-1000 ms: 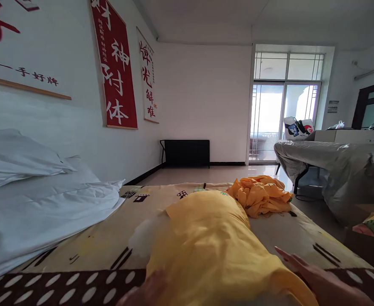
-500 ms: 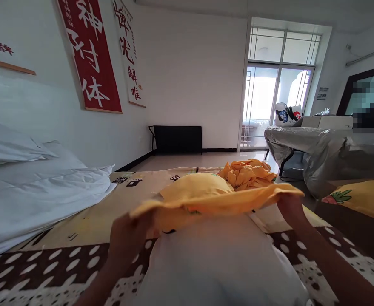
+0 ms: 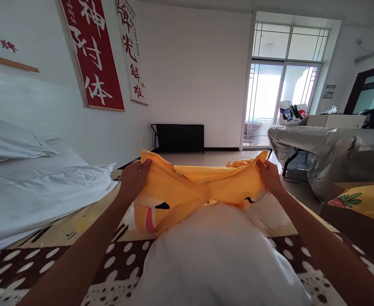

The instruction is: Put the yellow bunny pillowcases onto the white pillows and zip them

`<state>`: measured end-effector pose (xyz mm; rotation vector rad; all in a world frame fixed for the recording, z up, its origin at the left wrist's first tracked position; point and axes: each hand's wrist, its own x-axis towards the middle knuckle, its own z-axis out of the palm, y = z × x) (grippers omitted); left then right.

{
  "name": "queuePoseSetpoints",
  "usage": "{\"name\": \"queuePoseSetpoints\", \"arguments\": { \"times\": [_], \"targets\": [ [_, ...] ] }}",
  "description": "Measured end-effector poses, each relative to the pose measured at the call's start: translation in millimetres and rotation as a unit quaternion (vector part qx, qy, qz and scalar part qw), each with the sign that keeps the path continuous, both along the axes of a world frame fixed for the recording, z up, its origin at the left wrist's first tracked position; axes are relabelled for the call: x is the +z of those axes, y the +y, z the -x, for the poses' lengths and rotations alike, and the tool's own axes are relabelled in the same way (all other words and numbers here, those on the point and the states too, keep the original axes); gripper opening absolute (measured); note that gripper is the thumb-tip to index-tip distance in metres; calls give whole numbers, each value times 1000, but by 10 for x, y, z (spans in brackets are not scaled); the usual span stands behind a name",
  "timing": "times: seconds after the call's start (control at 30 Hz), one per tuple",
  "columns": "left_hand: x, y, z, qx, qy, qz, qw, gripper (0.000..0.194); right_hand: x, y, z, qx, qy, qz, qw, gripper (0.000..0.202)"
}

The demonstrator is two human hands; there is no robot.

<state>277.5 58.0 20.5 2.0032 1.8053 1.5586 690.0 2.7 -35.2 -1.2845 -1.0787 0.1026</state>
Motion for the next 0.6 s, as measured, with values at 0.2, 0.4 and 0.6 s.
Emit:
{"name": "queuePoseSetpoints", "arguments": {
  "times": [0.2,0.4,0.6],
  "targets": [
    [-15,525,-93,42,-18,-1,999,35,24,435,-56,10,28,33,999,35],
    [-153,1269,-198,103,35,10,994,36,-277,1179,-108,0,26,73,997,34],
    [-1029,1791,-76,121,99,111,982,44,-1125,1702,1,-11,-20,206,978,32]
  ]
}}
